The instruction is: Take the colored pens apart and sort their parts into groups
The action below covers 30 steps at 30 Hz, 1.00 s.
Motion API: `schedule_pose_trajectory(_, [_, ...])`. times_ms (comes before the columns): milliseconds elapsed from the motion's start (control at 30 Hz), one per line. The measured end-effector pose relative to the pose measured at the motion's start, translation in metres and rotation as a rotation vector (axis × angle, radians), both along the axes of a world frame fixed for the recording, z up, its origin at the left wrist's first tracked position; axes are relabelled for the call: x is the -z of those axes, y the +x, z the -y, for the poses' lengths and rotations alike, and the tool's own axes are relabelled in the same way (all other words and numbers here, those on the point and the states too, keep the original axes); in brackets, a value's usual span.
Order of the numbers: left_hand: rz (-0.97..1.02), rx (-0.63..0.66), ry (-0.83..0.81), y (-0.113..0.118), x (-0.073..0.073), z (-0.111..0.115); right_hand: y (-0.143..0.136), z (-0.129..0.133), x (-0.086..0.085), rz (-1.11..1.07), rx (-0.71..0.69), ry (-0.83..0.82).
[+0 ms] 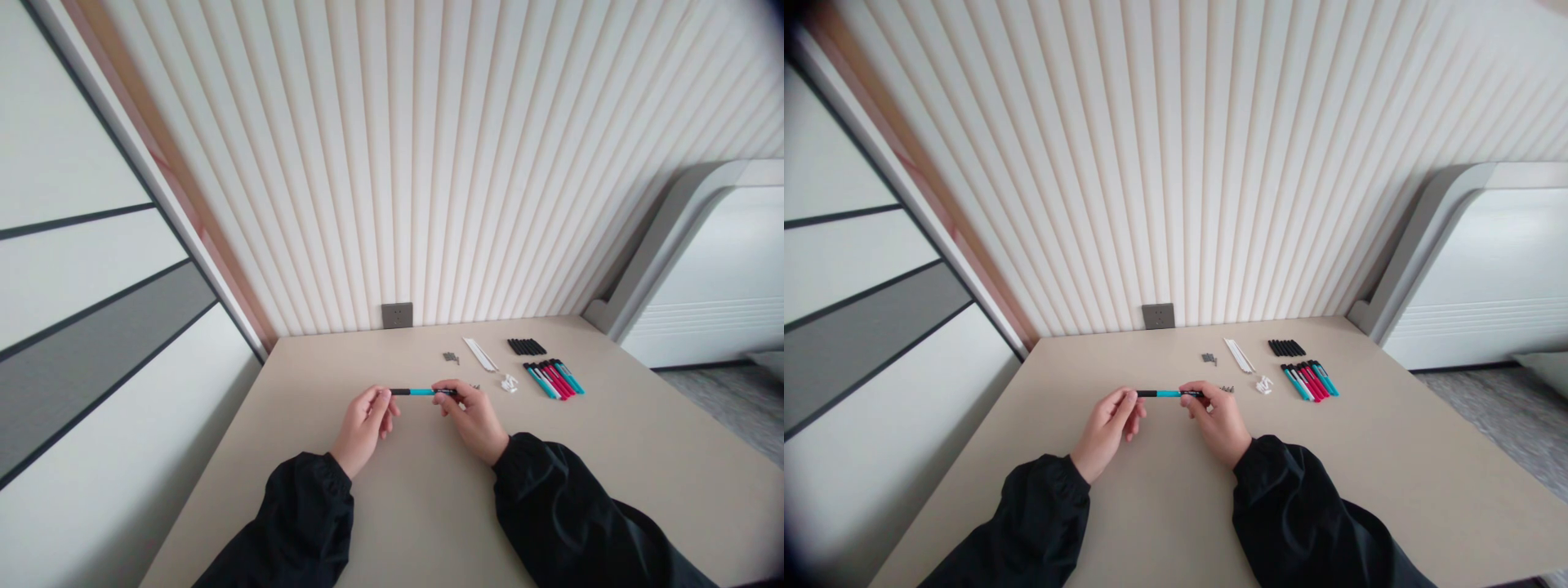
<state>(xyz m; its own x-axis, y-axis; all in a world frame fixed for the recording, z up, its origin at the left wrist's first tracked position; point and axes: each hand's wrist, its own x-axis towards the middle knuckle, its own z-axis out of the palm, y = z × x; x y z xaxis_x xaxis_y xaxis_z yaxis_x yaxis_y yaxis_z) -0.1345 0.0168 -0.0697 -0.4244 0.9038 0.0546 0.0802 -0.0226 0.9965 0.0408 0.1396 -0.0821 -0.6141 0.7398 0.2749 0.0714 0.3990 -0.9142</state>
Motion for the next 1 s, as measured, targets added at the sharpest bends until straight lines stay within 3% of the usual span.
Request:
schedule_pose_trajectory(200, [0.011,0.042,0.023,0.0021,-0.0044,0.0017,-0.0005,-0.0008,0.0007,-0.028,0.016,0.033])
schedule_pose_trajectory(433, [0.052,-0.009,-0.039,-0.0004,0.0009,-0.0001,0.0021,0.0002,-0.0013,-0.057,-0.022,0.11])
schedule_pose_trajectory(667, [-0.006,0.009,0.033,0.0017,-0.0044,0.0013,0.001,0.0003,0.0001,-0.03,-0.041,0.044])
schedule_pose_trajectory(1000, [-0.01,-0.006,0.031,-0.0005,-0.0008,0.0028,0.0017,0.0015,-0.0039,-0.069,-0.054,0.098])
